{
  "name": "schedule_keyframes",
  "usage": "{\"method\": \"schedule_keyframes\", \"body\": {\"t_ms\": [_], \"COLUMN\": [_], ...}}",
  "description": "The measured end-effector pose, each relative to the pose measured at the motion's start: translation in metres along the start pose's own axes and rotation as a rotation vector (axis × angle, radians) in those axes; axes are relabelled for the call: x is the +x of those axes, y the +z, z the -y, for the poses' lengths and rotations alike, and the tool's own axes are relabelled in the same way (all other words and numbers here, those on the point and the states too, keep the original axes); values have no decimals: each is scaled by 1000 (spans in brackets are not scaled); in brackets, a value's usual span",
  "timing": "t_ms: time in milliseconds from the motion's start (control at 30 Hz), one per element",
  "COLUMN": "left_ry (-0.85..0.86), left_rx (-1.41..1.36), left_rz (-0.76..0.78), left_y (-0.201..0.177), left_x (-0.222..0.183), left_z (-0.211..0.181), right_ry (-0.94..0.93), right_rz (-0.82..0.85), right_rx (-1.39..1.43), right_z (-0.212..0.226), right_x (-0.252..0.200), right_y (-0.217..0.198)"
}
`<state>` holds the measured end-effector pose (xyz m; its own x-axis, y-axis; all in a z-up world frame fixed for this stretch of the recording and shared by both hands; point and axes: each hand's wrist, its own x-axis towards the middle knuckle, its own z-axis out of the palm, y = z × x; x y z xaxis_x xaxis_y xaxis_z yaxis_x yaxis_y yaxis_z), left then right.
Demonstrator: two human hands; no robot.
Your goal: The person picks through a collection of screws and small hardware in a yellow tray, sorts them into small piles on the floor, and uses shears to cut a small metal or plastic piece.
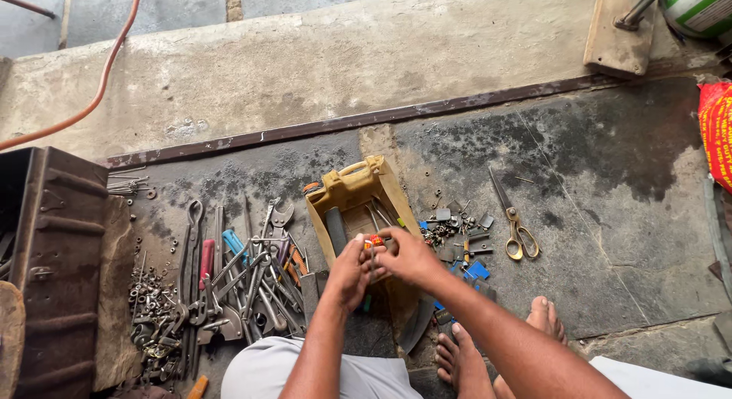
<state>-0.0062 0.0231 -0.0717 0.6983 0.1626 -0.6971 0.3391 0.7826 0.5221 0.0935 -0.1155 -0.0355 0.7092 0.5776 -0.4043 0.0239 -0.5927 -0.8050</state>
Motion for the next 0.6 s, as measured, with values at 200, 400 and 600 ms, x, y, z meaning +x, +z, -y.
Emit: {"method": "schedule_keyframes", "body": {"t_ms": [200, 400, 600], "left_ry": [111, 129, 33], "left_rx": [177, 269, 456], "left_rz": [-114, -116, -231], "left_y": [-10, -2, 12], "left_x": [20, 18, 3], "left_z": [17, 15, 0], "right_ry": [140, 135, 239], "right_rz": [-396, -235, -163], "right_rx": [-386, -621, -703], "right_z": [-61, -99, -97], "right_x": [27, 46, 73], "right_y": [-70, -115, -96]}}
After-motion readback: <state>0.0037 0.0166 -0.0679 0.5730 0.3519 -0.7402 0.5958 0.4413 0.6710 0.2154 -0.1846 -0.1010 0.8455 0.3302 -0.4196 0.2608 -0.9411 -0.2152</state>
